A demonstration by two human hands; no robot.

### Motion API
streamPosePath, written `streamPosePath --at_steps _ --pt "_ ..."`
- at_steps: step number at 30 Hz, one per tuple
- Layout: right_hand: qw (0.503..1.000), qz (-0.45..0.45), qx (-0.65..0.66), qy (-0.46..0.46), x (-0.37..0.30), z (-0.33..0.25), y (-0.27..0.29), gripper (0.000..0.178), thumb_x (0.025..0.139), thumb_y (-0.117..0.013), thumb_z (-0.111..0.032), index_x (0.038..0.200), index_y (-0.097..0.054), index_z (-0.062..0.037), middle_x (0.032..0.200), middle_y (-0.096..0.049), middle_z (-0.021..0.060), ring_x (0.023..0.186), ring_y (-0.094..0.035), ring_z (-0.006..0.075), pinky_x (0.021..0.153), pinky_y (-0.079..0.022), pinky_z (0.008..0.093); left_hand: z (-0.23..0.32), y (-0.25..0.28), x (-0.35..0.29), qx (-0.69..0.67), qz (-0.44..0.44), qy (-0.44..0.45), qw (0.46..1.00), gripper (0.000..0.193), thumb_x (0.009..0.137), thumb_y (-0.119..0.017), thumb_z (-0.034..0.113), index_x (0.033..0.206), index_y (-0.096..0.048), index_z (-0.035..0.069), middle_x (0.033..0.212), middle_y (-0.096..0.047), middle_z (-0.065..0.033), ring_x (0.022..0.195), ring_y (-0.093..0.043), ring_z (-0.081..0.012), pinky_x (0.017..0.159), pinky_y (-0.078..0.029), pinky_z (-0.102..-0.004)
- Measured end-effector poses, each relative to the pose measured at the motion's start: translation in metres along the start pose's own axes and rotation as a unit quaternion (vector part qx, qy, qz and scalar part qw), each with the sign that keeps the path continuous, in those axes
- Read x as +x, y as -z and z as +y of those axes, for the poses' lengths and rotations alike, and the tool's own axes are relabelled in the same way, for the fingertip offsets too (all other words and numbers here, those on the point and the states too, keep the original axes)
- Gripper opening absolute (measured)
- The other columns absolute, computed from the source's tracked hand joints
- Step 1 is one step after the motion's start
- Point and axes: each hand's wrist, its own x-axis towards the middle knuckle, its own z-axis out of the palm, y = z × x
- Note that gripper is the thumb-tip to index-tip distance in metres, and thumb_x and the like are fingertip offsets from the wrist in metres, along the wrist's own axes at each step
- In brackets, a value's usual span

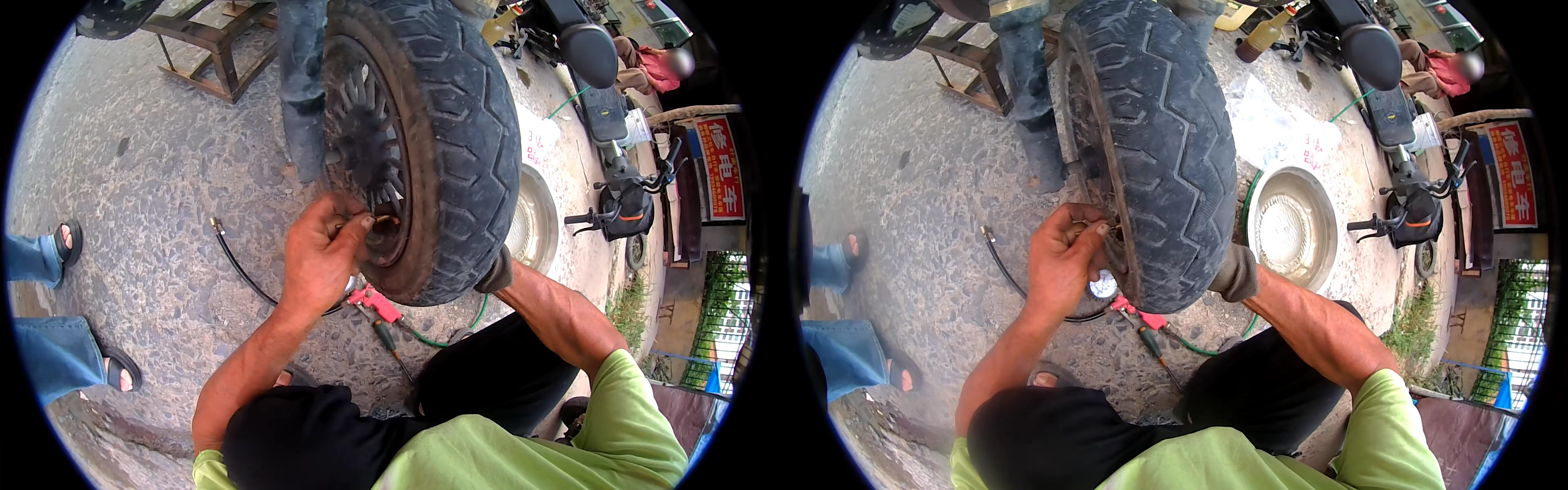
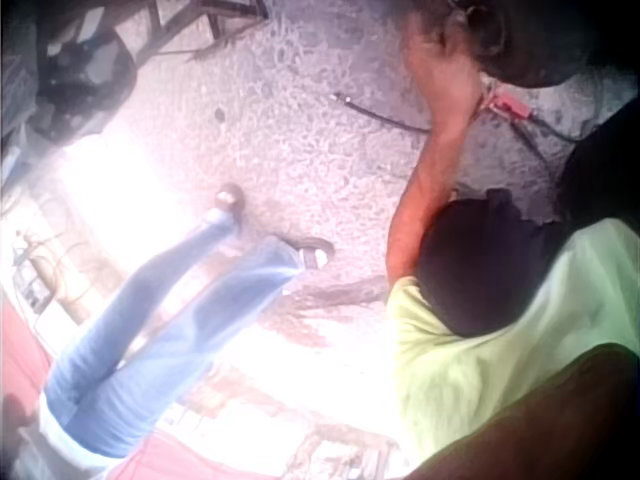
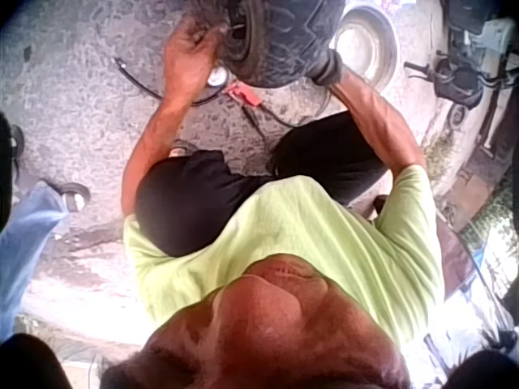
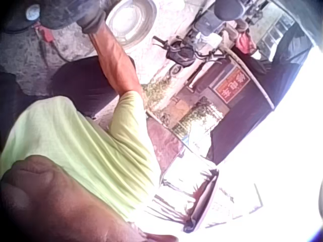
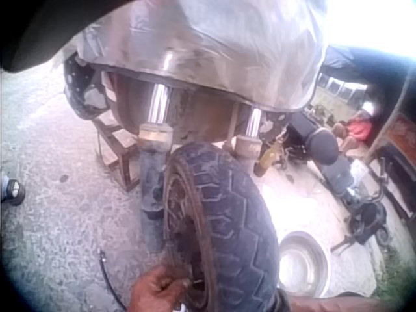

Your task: The person kneels beside a scooter and uses a small tool to remove a nail from the tire. They then insert a plug into the puncture and reattach the valve cap.

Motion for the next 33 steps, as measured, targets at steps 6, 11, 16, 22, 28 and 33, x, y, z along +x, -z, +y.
streamPosePath --at_steps 6,11,16,22,28,33 --pt "1.000 0.010 -0.004 -0.018 0.005 0.016 0.013 0.045 0.097 -0.063 -0.017 0.138 -0.050 -0.0046 0.132 -0.058 0.0099 0.115 -0.058 0.0167 0.102 -0.047 0.0300 -0.006 0.009 -0.005 -0.033 -0.059 -0.014 0.998 0.031 0.094 -0.060 0.002 0.124 -0.056 -0.004 0.075 -0.066 -0.0063 0.063 -0.063 -0.0128 0.056 -0.049 -0.0261" --pt "0.992 -0.003 -0.122 0.022 0.001 -0.005 -0.006 0.047 0.097 -0.063 -0.018 0.140 -0.049 -0.0058 0.136 -0.056 0.0104 0.120 -0.055 0.0175 0.106 -0.044 0.0311 -0.008 0.016 -0.006 0.071 -0.038 -0.094 0.992 0.023 0.092 -0.061 0.000 0.115 -0.063 -0.003 0.081 -0.070 -0.0102 0.067 -0.068 -0.0137 0.058 -0.051 -0.0266" --pt "0.992 0.103 0.035 -0.056 -0.019 0.043 0.051 0.045 0.102 -0.052 -0.016 0.144 -0.043 -0.0030 0.137 -0.053 0.0094 0.122 -0.052 0.0161 0.109 -0.040 0.0270 -0.001 0.008 -0.002 0.139 -0.057 -0.160 0.976 0.020 0.091 -0.062 0.000 0.111 -0.064 -0.002 0.081 -0.071 -0.0127 0.072 -0.072 -0.0158 0.062 -0.054 -0.0277" --pt "0.980 -0.016 -0.184 0.072 -0.006 -0.007 -0.010 0.049 0.097 -0.062 -0.016 0.143 -0.048 -0.0064 0.142 -0.052 0.0113 0.126 -0.052 0.0199 0.110 -0.039 0.0328 0.000 0.016 -0.003 0.133 -0.050 -0.123 0.982 0.016 0.091 -0.062 0.003 0.107 -0.065 -0.002 0.075 -0.070 -0.0112 0.072 -0.072 -0.0168 0.061 -0.054 -0.0287" --pt "0.984 -0.009 -0.168 0.060 -0.007 0.016 0.012 0.049 0.097 -0.062 -0.017 0.142 -0.048 -0.0059 0.143 -0.051 0.0115 0.126 -0.052 0.0187 0.110 -0.040 0.0327 0.007 0.004 -0.003 0.146 -0.020 -0.093 0.985 0.011 0.094 -0.061 0.009 0.093 -0.066 -0.001 0.065 -0.067 -0.0096 0.059 -0.068 -0.0149 0.053 -0.050 -0.0303" --pt "0.987 -0.009 -0.153 0.051 -0.004 0.034 0.029 0.049 0.097 -0.062 -0.017 0.142 -0.048 -0.0054 0.143 -0.051 0.0118 0.125 -0.052 0.0176 0.109 -0.040 0.0326 0.013 -0.009 -0.003 0.110 0.037 0.022 0.993 0.021 0.096 -0.059 0.016 0.084 -0.065 -0.001 0.059 -0.063 -0.0072 0.046 -0.058 -0.0133 0.045 -0.043 -0.0301"
